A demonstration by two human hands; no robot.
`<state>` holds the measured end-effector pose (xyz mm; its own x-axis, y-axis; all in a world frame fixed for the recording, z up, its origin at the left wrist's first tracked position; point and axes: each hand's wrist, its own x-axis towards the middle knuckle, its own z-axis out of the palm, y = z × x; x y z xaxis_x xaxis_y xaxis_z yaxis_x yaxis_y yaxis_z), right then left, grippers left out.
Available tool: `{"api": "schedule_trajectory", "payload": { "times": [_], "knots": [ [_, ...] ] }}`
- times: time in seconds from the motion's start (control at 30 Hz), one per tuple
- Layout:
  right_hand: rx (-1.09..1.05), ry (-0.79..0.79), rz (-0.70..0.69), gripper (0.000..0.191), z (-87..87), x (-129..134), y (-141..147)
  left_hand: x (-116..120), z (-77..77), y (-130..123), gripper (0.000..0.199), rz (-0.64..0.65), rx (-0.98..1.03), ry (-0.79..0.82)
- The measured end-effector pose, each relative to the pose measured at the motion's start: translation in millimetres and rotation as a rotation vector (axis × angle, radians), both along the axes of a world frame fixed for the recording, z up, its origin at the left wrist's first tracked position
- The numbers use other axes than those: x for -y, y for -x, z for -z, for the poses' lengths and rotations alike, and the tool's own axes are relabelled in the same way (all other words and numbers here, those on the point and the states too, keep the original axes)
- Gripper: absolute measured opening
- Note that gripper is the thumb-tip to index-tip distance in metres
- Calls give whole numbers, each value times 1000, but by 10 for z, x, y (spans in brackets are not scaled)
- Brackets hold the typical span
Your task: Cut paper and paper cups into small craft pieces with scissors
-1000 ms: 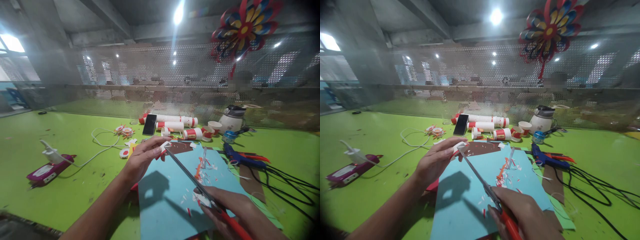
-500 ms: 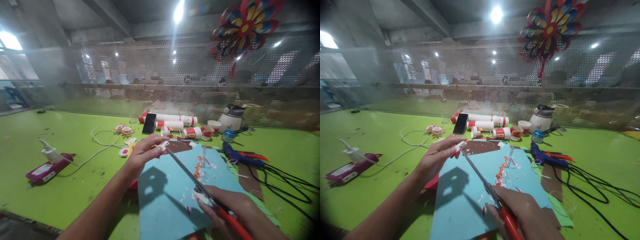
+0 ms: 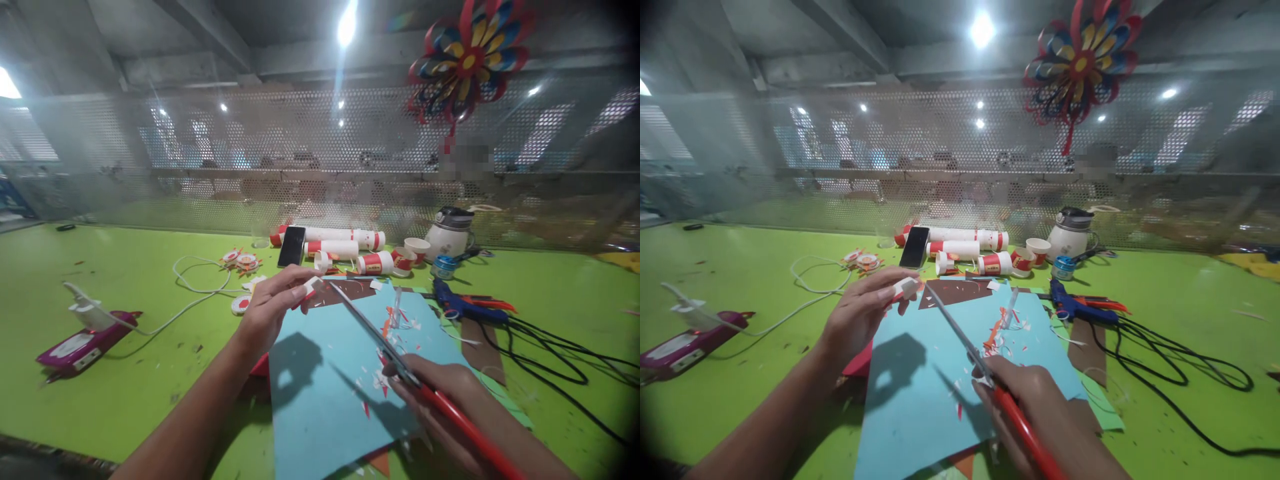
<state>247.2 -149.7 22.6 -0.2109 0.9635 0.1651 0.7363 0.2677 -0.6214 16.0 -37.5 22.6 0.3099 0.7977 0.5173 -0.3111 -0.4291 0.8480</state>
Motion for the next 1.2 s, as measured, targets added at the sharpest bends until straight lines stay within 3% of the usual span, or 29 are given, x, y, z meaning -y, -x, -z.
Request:
{"api": "schedule_trajectory", "payload": {
  "times": [0.07, 0.23, 0.43, 0.7, 0.87, 1.03, 1.2],
  "knots": [
    [3, -5, 34, 23, 10, -4, -18, 16, -36, -5, 28, 20, 49, 24],
    [43, 19, -108, 24, 35, -32, -25, 17, -73, 5, 30, 71, 82, 58],
    [-4, -50, 23, 32, 69, -21, -73, 42, -81, 8, 32, 138, 147, 162],
    [-123, -83, 82, 32, 35, -24, 17, 82, -95, -6, 43, 147, 71, 121],
    [-182, -34, 32, 31, 114, -111, 62, 55, -37, -46, 38, 85, 19, 34],
    [-14, -31, 47, 27, 239, -274, -23, 36, 44, -104, 39, -60, -65, -105],
    [109, 43, 122, 20, 286, -342, -64, 71, 46, -150, 40, -142, -95, -70]
  ]
}}
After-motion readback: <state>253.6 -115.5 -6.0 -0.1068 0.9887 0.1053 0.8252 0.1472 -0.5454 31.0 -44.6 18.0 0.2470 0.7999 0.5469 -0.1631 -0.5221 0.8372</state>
